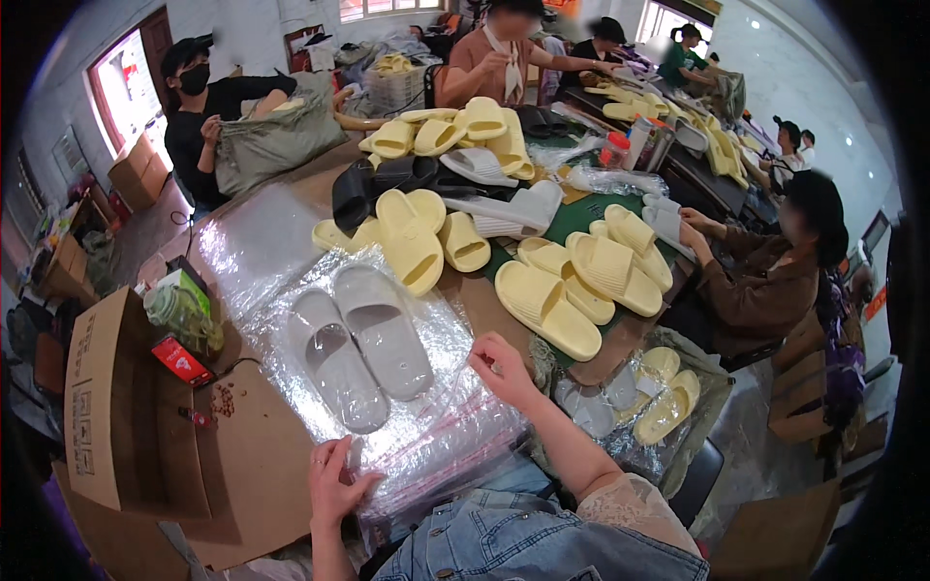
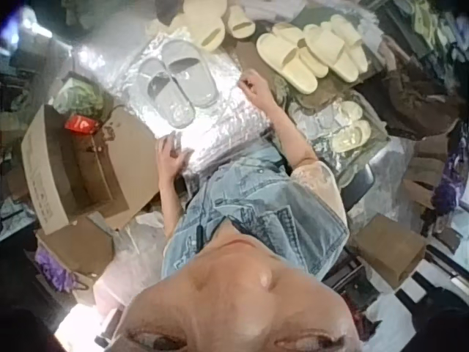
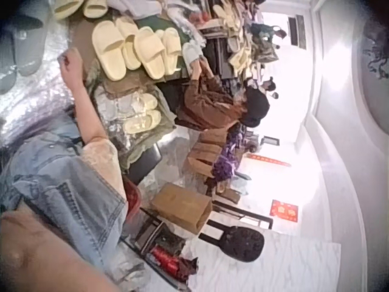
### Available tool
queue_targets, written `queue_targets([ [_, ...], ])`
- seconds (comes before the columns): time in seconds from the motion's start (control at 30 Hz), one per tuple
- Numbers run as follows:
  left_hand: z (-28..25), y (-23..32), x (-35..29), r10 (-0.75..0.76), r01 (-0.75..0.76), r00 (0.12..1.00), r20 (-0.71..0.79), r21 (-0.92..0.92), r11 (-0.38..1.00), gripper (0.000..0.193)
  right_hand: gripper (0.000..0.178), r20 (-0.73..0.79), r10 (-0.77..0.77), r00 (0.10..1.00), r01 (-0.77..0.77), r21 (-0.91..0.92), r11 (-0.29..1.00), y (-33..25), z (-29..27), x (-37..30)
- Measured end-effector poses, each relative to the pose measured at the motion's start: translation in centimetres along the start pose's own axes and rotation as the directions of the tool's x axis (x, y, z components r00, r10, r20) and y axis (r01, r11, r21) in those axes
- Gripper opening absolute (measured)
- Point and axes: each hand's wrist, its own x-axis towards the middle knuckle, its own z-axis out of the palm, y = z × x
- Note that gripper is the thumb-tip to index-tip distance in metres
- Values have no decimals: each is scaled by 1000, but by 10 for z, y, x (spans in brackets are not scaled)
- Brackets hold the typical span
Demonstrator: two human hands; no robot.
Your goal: The person places pairs of yellow and white slippers into clear plastic bags on a table. They handle the slippers one pair at a time, arranging them inside the bags and smoothing the packaging material. The task is performed in a workshop setting with other workers visible in the background.
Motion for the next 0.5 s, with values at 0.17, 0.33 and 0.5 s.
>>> queue_targets([
  [0.17,6,-11,-8,-70,70,998,-1,-39,997,43,22,105,-44,994,27,151,988,-16,0,0],
  [0.33,13,-11,-8,-4,-9,976,-217,-61,998,34,37,324,-221,920,209,71,975,-9,-13,-1],
  [0.5,6,-8,-3,147,-140,969,-200,51,989,25,12,272,-161,949,156,39,987,2,-17,-10],
])
